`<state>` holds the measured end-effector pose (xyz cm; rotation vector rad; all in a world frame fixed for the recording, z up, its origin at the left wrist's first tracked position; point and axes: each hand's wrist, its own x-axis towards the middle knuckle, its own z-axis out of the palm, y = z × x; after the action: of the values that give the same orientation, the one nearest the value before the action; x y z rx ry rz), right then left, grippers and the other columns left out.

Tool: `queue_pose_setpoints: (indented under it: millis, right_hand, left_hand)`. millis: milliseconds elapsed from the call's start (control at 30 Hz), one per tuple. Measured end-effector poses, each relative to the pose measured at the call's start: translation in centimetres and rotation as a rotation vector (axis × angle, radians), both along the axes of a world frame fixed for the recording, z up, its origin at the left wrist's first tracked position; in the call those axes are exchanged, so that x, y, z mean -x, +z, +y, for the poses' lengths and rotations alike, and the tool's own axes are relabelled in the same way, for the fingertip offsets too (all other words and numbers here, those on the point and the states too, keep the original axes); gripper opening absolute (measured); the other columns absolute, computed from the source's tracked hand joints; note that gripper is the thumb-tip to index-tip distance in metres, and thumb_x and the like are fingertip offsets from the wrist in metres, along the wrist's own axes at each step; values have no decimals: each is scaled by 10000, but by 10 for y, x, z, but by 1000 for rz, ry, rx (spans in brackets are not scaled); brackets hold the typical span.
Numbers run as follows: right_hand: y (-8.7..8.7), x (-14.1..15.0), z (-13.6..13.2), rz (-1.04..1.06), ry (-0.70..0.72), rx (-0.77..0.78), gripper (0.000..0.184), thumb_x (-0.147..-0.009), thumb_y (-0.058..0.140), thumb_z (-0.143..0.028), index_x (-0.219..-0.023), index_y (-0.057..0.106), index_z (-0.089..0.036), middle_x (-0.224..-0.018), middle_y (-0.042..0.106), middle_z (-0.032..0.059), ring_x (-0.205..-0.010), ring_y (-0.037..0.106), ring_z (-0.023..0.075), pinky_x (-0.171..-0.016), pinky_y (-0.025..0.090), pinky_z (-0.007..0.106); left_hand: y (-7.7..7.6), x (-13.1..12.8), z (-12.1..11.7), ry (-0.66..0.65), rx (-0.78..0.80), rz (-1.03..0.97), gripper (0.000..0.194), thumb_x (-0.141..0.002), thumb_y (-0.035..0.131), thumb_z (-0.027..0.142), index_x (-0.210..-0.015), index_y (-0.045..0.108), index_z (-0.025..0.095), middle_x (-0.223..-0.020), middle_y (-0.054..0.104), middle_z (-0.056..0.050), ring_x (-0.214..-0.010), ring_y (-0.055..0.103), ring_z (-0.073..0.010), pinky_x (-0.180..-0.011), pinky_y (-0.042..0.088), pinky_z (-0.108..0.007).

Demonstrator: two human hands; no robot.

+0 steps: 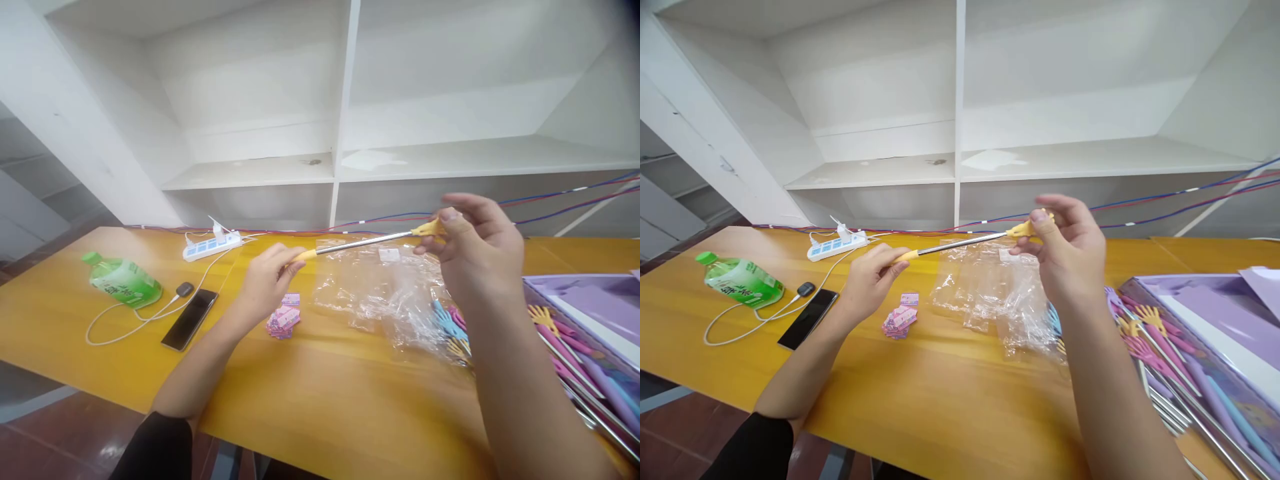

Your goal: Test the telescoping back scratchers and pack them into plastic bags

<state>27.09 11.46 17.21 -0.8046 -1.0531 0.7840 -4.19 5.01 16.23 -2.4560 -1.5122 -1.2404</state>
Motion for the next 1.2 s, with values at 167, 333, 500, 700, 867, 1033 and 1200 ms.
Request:
queue_pose_setpoints:
  millis: [167,333,500,700,867,1033,1200]
  right_hand:
    - [-6,-5,-6,-397,-161,-3,254,-921,726,-422,-826,694,-189,-594,503,-38,-423,447,85,-417,325,263]
    - [-8,2,-8,-478,-153,42,303,-964,678,-464,-847,703,-185,-602,503,-34,-482,410,81,-467,306,260]
    - [-5,8,-15,-525,-203,5,306,-992,644,-460,-837,702,-202,-629,536,-18,-562,460,106,-538,345,265]
    - [-7,9,-15,-521,-299,-59,280,-1005,641,-435,-852,719,-213,-658,576,-9,-614,532,127,-602,408,278]
    - [-7,11,-13,-567,-288,-61,286,-1004,643,-429,-841,733,-213,-653,570,-17,-585,505,112,-598,408,276]
    - [-9,12,-12,-565,-249,-38,292,-999,651,-450,-841,726,-216,-631,565,-21,-584,515,118,-598,404,278]
    - [-12,15,-9,-539,-210,-22,325,-1001,639,-486,-849,729,-214,-633,571,-15,-582,495,121,-585,382,279]
  left_hand:
    - [4,4,-4,-142,-97,0,168,-1026,706,321,-1146,798,246,-846,724,16,-619,530,-80,-621,434,-229]
    - [6,7,-7,-249,-317,-70,160,-958,766,208,-1113,790,238,-856,784,8,-613,597,-80,-591,473,-214]
    - [8,14,-6,-223,-301,99,217,-994,678,132,-1141,792,241,-908,773,-10,-779,703,-114,-682,525,-223]
    - [11,14,-8,-109,-209,86,71,-995,743,249,-1033,801,237,-888,756,-4,-761,673,-118,-685,506,-243]
    - [15,17,-11,-174,-176,79,215,-961,800,356,-1148,795,251,-960,777,-25,-810,702,-134,-728,548,-265]
    - [17,16,-12,-209,-153,-56,150,-966,797,327,-1093,800,249,-972,791,-34,-788,703,-132,-709,578,-266]
    - [12,9,-11,-205,-29,-513,242,-1072,615,368,-1012,792,215,-993,759,-60,-737,703,-120,-623,604,-238]
